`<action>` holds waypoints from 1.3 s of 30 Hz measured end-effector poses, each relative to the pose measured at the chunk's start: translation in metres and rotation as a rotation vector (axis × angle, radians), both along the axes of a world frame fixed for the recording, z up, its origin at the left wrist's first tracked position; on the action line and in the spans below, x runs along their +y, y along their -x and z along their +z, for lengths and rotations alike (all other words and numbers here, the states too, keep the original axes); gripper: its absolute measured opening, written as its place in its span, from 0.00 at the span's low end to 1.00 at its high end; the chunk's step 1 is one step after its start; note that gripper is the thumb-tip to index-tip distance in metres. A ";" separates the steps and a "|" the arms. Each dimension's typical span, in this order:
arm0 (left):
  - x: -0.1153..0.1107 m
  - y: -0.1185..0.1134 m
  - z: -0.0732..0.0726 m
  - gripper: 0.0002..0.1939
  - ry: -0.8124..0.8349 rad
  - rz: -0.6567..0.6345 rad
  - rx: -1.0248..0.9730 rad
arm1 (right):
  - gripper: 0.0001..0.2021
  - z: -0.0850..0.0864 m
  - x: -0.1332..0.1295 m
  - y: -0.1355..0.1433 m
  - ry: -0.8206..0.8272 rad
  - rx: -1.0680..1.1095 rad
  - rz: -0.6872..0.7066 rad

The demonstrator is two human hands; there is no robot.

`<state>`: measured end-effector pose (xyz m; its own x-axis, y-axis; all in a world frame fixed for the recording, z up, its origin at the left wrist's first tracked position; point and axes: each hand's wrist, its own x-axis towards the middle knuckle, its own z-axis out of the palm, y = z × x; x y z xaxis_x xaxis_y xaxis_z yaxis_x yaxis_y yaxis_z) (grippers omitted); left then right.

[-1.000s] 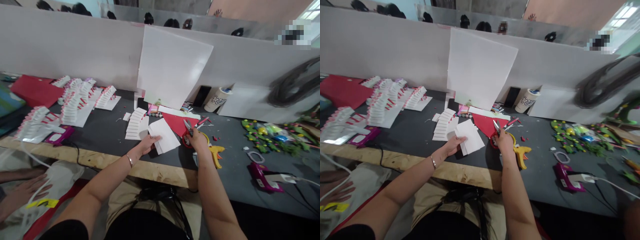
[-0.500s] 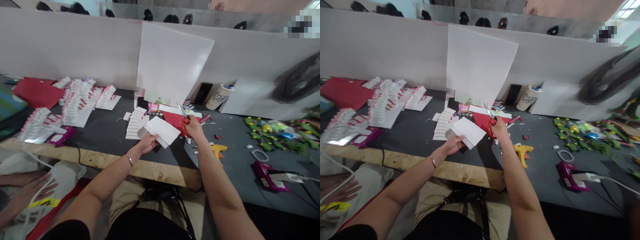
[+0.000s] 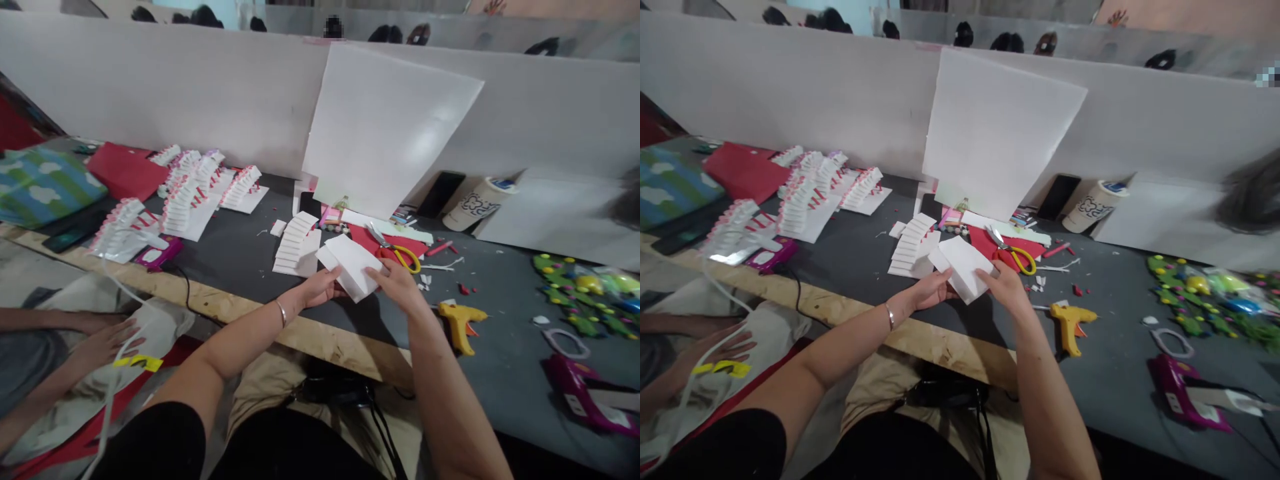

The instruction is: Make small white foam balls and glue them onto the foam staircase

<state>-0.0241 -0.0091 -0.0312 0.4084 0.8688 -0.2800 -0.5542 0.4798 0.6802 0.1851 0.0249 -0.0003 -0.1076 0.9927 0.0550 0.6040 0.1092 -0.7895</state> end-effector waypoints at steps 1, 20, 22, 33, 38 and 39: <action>0.000 0.001 0.000 0.14 0.003 0.004 0.007 | 0.20 0.001 0.002 0.002 0.012 0.014 -0.025; 0.003 0.015 0.013 0.21 -0.177 0.106 0.044 | 0.20 -0.015 -0.020 0.018 0.162 0.368 0.007; 0.006 0.026 0.017 0.23 -0.253 0.203 0.195 | 0.18 -0.016 -0.018 0.010 0.157 0.328 0.059; -0.004 0.053 0.024 0.04 -0.598 0.046 1.101 | 0.10 -0.017 -0.025 -0.007 0.086 0.030 0.232; -0.014 0.063 0.018 0.05 -0.776 -0.026 1.367 | 0.05 -0.022 -0.026 -0.005 0.013 -0.074 0.275; -0.015 0.064 0.015 0.06 -0.798 -0.050 1.375 | 0.05 -0.022 -0.026 -0.005 0.004 -0.093 0.285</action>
